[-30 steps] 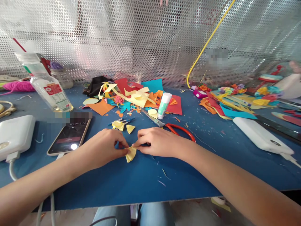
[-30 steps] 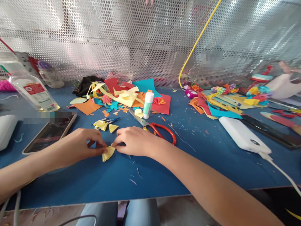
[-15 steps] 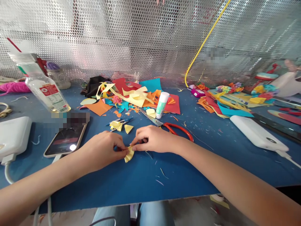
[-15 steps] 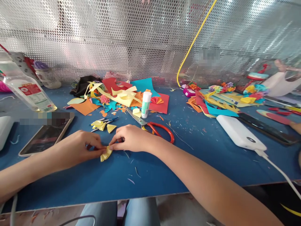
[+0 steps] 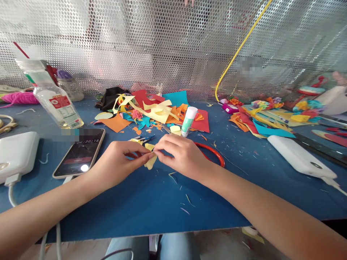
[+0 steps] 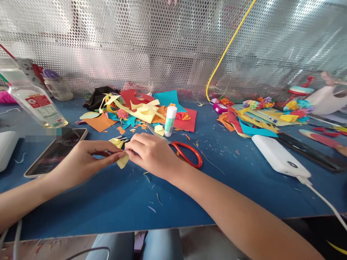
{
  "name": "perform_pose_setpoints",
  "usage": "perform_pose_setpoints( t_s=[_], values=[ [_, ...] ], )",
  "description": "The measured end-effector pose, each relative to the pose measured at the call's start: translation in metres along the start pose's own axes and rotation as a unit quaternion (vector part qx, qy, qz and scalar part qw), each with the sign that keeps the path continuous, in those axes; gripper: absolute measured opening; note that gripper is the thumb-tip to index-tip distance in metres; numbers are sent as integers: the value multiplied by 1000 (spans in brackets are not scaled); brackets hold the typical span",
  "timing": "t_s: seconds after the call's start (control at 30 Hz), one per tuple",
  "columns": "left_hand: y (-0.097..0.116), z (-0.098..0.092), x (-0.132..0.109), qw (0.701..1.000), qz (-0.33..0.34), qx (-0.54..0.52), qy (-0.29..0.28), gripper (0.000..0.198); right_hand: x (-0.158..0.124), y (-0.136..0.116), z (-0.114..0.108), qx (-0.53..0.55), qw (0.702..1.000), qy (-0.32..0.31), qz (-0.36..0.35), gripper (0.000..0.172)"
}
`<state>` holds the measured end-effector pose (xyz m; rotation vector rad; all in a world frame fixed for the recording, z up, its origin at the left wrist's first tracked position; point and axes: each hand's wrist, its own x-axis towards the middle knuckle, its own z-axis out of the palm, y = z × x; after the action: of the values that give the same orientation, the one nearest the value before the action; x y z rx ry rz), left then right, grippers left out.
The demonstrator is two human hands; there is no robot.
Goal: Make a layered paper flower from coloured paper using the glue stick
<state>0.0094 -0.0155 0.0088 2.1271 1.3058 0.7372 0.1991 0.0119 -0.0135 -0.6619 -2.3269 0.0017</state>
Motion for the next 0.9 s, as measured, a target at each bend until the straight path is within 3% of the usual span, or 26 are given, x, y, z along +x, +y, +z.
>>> perform_pose_setpoints(
  t_s=[0.13, 0.23, 0.37, 0.67, 0.9],
  values=[
    [1, -1, -4, 992, 91, 31, 78, 18, 1, 0, -1, 82, 994, 68, 24, 14],
    [-2, -1, -4, 980, 136, 72, 126, 17, 1, 1, 0, 155, 985, 69, 44, 15],
    [-5, 0, -3, 970, 172, 85, 147, 13, 0, 1, 1, 177, 981, 64, 54, 15],
    [-3, 1, -8, 966, 198, 61, 157, 9, 1, -9, -2, 202, 976, 54, 65, 13],
    [-1, 5, -10, 970, 146, -63, 185, 5, 4, -15, 1, 282, 948, 71, 133, 11]
  ],
)
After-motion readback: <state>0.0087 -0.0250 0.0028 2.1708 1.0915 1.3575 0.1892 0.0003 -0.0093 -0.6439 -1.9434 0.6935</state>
